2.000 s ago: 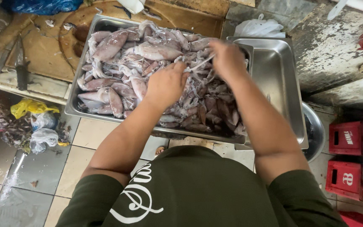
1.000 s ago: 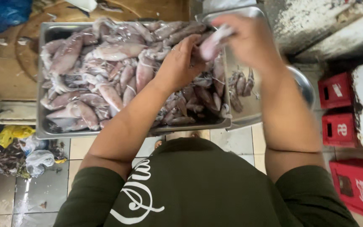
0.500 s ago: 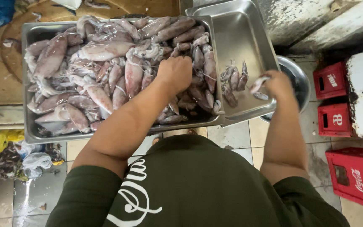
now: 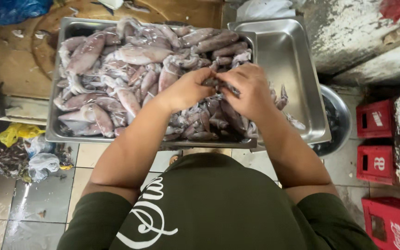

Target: The person sorts and preps a large quantity of whole squid by hand in a metal tray, lifting and turning them over to separate them.

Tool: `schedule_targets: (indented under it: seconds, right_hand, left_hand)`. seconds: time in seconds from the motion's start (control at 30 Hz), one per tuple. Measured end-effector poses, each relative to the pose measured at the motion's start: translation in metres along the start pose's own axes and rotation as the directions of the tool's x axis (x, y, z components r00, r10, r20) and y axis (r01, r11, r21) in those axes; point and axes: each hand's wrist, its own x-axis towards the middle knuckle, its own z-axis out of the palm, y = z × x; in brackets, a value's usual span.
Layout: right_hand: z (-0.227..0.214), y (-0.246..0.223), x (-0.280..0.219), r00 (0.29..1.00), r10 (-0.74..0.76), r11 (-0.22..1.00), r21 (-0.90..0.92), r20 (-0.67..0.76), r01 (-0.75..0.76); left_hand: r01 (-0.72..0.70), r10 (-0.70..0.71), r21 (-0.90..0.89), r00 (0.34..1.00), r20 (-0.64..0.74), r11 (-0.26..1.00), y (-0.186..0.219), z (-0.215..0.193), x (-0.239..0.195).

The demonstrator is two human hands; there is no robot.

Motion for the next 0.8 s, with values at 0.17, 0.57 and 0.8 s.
schedule_targets:
  seconds: [0.17,0.57,0.8]
  right_hand:
    - [0.018,-0.004,0.015,0.999,0.034,0.983,0.182,0.015,-0.037]
    - [0.031,-0.022,0.030,0.998,0.025,0.952,0.303,0.057,-0.041]
    - [0.019,-0.034,0.038,0.990,-0.106,0.983,0.158,0.088,0.092]
  left_hand:
    - [-0.097,0.209,0.468,0.959,-0.193,0.878,0.007,-0.002,-0.026]
    - [0.103,0.058,0.563,0.963,-0.261,0.820,0.023,-0.014,-0.047]
    - [0.126,-0.007,0.580,0.979,-0.203,0.805,0.026,-0.020,-0.047]
